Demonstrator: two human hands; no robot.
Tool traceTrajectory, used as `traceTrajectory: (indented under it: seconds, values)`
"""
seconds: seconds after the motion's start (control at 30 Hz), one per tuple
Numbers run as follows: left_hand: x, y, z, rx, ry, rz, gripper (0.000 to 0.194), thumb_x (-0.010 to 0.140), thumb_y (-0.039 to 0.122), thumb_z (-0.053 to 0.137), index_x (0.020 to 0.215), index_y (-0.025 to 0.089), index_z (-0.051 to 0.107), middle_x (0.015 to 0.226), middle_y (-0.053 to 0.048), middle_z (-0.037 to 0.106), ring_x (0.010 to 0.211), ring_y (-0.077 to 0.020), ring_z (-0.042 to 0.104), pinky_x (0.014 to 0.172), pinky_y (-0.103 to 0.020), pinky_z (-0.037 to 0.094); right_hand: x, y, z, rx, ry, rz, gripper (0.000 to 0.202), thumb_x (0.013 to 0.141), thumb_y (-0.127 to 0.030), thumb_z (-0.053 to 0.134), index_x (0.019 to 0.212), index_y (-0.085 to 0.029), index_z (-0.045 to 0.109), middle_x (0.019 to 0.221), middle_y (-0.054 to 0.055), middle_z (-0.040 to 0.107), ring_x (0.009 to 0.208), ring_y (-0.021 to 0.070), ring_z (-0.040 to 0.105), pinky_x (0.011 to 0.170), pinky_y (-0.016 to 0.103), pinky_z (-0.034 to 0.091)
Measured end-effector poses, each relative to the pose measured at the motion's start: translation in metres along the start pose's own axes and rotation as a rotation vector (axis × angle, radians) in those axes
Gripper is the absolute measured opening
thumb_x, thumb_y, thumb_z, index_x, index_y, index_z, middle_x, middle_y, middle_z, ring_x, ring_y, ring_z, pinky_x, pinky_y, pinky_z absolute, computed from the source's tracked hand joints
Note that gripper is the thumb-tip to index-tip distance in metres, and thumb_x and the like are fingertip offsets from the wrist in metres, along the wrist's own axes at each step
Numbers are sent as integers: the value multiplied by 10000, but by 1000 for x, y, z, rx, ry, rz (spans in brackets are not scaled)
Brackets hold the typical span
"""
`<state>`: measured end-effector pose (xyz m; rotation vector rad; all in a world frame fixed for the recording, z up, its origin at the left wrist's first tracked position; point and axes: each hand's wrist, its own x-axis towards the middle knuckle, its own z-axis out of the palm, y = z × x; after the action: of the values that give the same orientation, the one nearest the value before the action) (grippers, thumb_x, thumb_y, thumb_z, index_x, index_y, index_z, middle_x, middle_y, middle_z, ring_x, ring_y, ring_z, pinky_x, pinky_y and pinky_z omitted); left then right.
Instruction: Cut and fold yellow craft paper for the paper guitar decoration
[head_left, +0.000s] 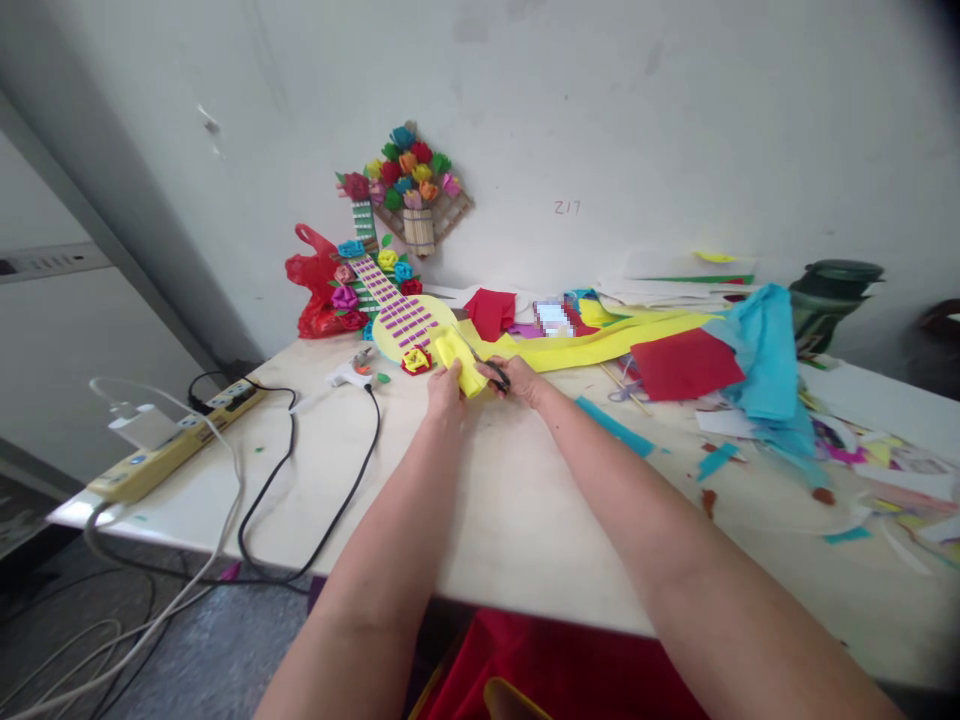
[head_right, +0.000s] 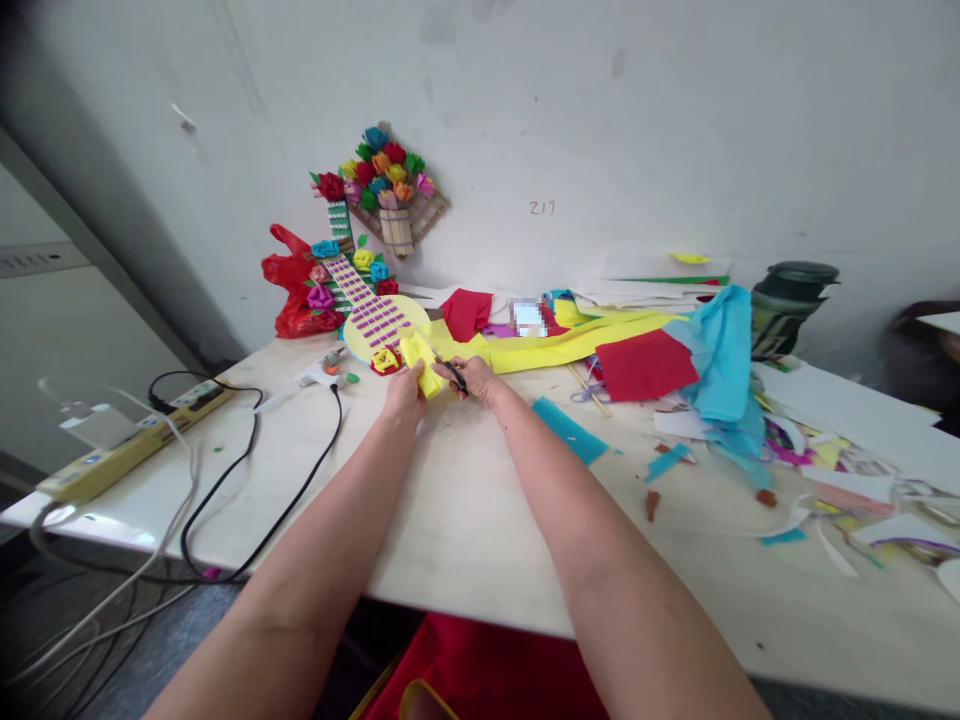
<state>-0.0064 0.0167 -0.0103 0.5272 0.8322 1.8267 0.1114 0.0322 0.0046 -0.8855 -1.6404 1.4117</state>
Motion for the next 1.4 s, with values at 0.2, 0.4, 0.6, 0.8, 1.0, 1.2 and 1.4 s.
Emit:
traceTrajectory:
  seconds: [0.2, 0.4, 0.6, 0.8, 1.0, 1.2, 1.4]
  values:
    - [2, -2, -2, -13, 5, -6, 124, 728, 100, 524, 834, 98, 588, 785, -98, 648, 764, -187, 625, 761, -336, 477, -2, -2, 4, 36, 26, -2, 272, 620, -380, 659, 662, -143, 532, 386, -70, 418, 308, 34, 336, 289, 159, 254]
    - [1, -1, -1, -22, 21, 7, 108, 731, 75, 506, 800, 91, 588, 788, -95, 646, 749, -185, 626, 758, -344, 476, -2, -3, 5, 1, 58, -15, 239, 606, -321, 680, 637, -143, 524, 369, -68, 417, 295, 35, 330, 275, 161, 263]
    - [-1, 1, 0, -29, 13, 18, 97, 730, 73, 509, 781, 92, 589, 774, -98, 645, 732, -193, 627, 757, -360, 474, -1, 1, 1, 16, 27, -29, 256, 615, -351, 670, 676, -143, 534, 397, -62, 434, 324, 45, 373, 295, 160, 317]
    - [0, -1, -3, 9, -59, 27, 81, 713, 107, 541, 770, 80, 591, 689, -83, 642, 658, -176, 624, 731, -347, 484, 1, 2, -4, -17, -47, -59, 293, 653, -417, 619, 618, -157, 490, 427, -56, 455, 335, 48, 401, 304, 160, 324]
    - [-4, 1, -1, 42, -68, 28, 109, 678, 141, 581, 772, 88, 591, 686, -68, 642, 662, -185, 625, 727, -354, 478, 2, -1, -3, -23, -18, -79, 327, 634, -446, 622, 596, -155, 478, 457, -56, 441, 357, 50, 415, 302, 165, 328]
    - [-5, 1, -1, 47, -61, 29, 122, 667, 154, 589, 772, 93, 590, 691, -72, 644, 712, -202, 627, 739, -357, 472, 3, -2, 0, -48, 22, -77, 338, 601, -461, 643, 609, -150, 510, 436, -58, 437, 335, 46, 388, 292, 167, 303]
    - [-2, -2, -3, 25, -107, 41, 153, 662, 157, 592, 802, 95, 590, 688, -69, 644, 695, -199, 627, 730, -360, 476, 2, -3, -1, -56, 50, -84, 365, 596, -492, 635, 603, -150, 510, 399, -67, 409, 306, 41, 363, 280, 163, 276]
